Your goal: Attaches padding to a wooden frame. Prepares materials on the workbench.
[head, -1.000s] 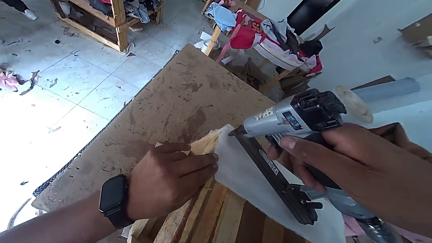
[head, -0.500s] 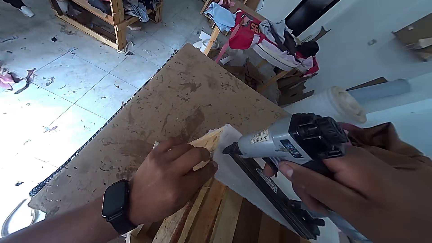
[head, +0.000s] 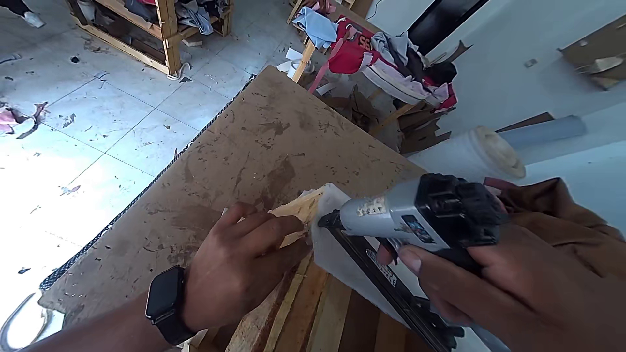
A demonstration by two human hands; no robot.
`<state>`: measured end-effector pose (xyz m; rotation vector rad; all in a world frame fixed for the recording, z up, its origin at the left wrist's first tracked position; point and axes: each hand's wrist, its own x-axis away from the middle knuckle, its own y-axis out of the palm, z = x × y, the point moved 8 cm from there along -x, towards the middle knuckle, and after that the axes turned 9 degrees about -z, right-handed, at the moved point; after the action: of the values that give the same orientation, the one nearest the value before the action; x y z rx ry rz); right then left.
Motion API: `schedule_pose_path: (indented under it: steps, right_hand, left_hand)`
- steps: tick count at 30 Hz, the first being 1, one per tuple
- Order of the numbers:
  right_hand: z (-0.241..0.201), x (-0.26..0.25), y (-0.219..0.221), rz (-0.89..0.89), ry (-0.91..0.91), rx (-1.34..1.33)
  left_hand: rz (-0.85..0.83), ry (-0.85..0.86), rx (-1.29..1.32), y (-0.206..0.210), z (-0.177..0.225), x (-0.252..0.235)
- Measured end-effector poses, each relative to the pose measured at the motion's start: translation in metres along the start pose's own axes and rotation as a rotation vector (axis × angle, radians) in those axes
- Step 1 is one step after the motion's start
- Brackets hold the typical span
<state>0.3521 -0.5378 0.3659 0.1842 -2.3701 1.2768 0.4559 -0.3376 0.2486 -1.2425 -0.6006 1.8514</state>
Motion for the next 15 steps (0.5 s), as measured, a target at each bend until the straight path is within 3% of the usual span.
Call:
schedule_pose_path:
  steps: [4,10,15]
  right_hand:
    - [-0.008,0.006,0.009,-0.076,0.015,0.018]
    - [-0.007,0.014,0.005,0.005,-0.033,0.010]
    - [0.008,0.109,-0.030,0.216,0.066,-0.270]
  left_hand:
    - [0.054,-0.082,0.067,-0.009,-0.018,0.018]
    - [0.100,-0.150,0.060,-0.023,-0.033,0.031]
    - [0.099,-0.156,0.153,-0.034,-0.035,0.050]
